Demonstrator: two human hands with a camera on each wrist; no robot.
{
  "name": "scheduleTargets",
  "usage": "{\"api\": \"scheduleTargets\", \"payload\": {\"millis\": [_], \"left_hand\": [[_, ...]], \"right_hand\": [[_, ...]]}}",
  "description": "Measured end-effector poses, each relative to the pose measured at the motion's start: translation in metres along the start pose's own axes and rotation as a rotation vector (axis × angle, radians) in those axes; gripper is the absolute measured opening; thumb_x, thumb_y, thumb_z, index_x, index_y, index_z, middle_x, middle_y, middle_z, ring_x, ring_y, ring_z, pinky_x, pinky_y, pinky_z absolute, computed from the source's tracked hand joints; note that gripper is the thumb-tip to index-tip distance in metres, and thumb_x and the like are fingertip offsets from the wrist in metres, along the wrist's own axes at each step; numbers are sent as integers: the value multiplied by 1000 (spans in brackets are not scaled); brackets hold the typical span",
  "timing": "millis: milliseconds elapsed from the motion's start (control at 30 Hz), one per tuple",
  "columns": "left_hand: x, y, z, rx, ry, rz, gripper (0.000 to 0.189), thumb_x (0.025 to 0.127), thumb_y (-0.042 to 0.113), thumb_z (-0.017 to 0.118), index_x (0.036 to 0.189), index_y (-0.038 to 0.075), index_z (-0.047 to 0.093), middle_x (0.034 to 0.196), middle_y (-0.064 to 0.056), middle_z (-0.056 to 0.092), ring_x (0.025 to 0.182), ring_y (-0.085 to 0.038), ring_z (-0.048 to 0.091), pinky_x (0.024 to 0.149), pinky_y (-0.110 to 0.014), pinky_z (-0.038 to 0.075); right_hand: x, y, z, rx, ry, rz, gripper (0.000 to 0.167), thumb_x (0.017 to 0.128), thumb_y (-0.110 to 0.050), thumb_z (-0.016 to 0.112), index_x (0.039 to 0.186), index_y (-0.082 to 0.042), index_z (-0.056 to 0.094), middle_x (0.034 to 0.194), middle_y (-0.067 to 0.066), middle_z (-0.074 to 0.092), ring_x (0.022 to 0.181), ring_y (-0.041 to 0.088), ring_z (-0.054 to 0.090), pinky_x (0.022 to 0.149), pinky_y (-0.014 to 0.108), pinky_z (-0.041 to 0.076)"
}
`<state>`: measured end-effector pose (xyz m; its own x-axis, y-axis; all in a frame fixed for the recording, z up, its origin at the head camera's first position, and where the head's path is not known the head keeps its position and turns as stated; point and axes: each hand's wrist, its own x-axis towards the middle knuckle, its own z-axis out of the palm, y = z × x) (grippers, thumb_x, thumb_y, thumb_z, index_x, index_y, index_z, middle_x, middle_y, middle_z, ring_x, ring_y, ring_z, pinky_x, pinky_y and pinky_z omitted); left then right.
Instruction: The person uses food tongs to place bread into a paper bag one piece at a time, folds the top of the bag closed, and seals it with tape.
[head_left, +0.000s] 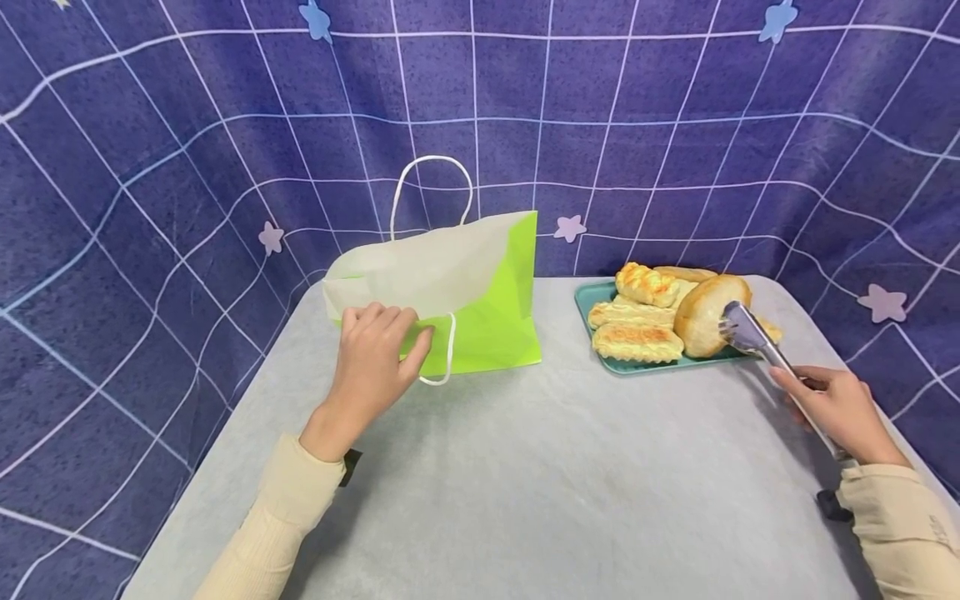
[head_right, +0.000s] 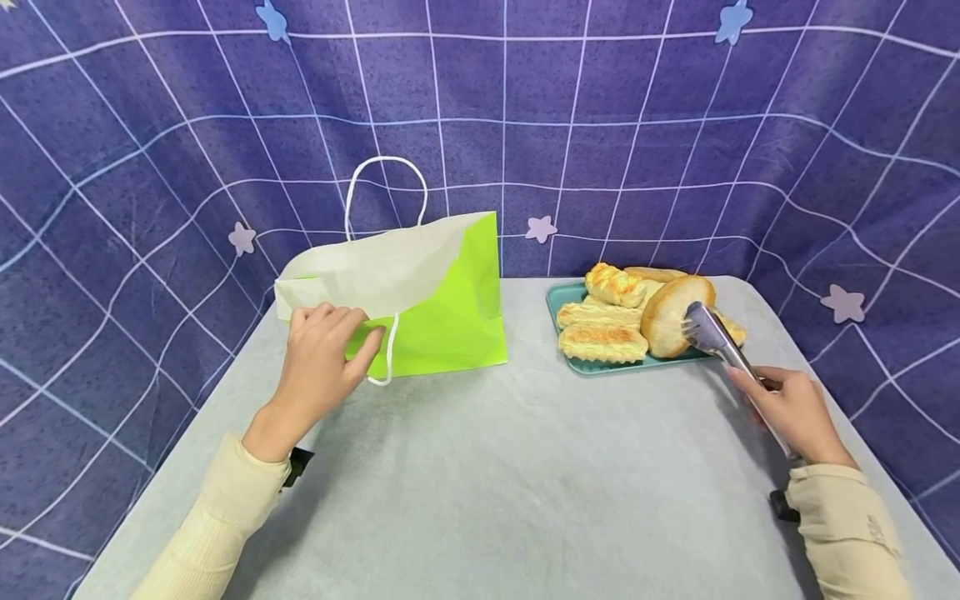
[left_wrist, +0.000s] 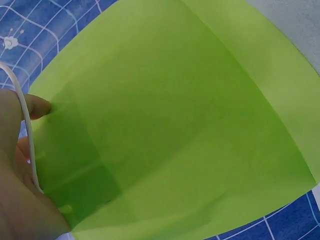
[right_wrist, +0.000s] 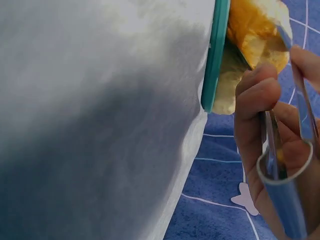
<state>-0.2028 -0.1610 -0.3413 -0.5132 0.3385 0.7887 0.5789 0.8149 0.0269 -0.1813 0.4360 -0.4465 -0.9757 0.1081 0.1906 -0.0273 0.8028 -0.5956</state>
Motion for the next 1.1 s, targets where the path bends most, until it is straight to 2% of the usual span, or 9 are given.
{"api": "scheduleTargets", "payload": {"millis": [267, 467, 667, 833, 1100], "left_hand": [[-3, -1, -1, -2, -5, -12, 21, 92, 25, 61, 80, 8, 59, 66, -4, 55, 67, -27, 46, 70, -45, 31], [-5, -2, -1, -13, -11, -15, 20, 91, 24, 62, 80, 8, 59, 67, -3, 54, 68, -26, 47, 70, -45, 30], [-4, -3, -2, -17, -11, -19, 20, 91, 23, 62, 78, 9, 57, 65, -2, 51, 67, -26, 46, 71, -45, 30], [-3, -3, -3, -10, -10, -22, 21, 92, 25, 61, 78, 9, 57, 64, -2, 51, 67, -26, 45, 71, -45, 30], [-7, -4, -1, -9, 1, -22, 21, 92, 25, 61, 79, 9, 58, 65, -3, 53, 66, -26, 45, 70, -45, 31]], "right_hand": [[0, -5, 2, 1, 69, -42, 39, 96, -38, 64, 94, 0, 70, 53, 2, 59, 43, 12, 53, 45, 28, 35], [-4, -7, 3, 19, 112, -45, 36, 97, -34, 64, 96, 1, 71, 53, -1, 61, 42, 9, 56, 44, 24, 37], [-7, -12, -1, 8, 170, -58, 31, 97, -36, 64, 91, -6, 69, 50, -3, 58, 41, 8, 53, 46, 26, 33], [-11, -20, -5, 18, 191, -43, 28, 96, -38, 65, 92, -10, 68, 52, -3, 58, 42, 7, 52, 45, 26, 32], [-14, -39, -9, 6, 219, -81, 25, 95, -36, 67, 95, -11, 70, 52, -2, 59, 42, 6, 53, 45, 25, 32]]}}
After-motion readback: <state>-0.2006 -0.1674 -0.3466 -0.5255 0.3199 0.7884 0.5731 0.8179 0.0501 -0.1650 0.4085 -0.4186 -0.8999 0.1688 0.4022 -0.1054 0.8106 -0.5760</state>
